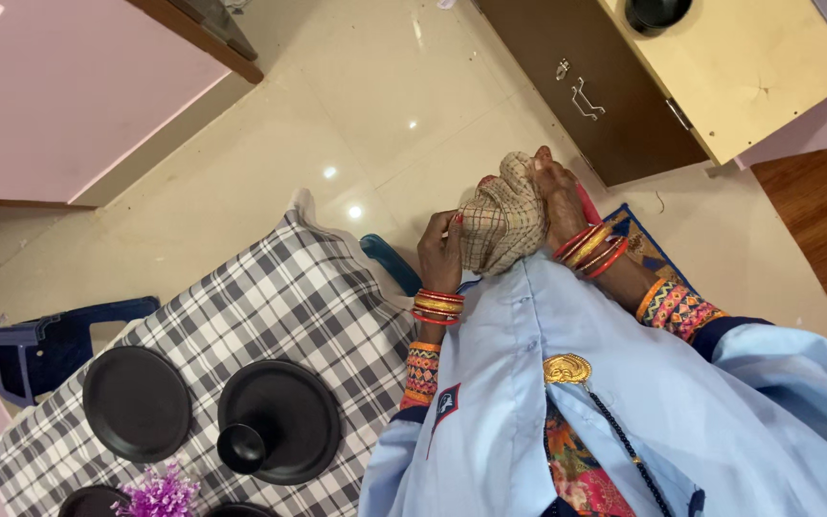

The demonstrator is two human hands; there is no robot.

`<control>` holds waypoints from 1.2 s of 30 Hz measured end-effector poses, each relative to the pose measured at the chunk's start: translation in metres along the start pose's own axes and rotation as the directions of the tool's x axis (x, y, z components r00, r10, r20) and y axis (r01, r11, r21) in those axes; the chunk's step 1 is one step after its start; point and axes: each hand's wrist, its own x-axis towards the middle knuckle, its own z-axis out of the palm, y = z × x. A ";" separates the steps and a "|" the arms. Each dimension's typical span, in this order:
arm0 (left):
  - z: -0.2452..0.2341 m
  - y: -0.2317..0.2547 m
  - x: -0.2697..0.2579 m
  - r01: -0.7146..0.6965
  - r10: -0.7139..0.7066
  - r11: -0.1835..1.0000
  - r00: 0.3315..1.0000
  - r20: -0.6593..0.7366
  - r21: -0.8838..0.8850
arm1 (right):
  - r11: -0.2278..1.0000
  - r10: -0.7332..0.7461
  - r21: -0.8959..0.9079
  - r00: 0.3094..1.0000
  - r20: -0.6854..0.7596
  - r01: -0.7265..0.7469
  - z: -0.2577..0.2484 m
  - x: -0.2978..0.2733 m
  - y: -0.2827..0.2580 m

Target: The person wipes a small black bowl and a clear glass with a cloth, then places them on a table and a shelf.

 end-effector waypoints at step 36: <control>0.111 0.068 0.173 0.245 -0.273 0.960 0.926 -0.259 -0.134 | 0.731 0.119 -0.627 0.854 0.507 0.271 -0.034 0.349 -0.090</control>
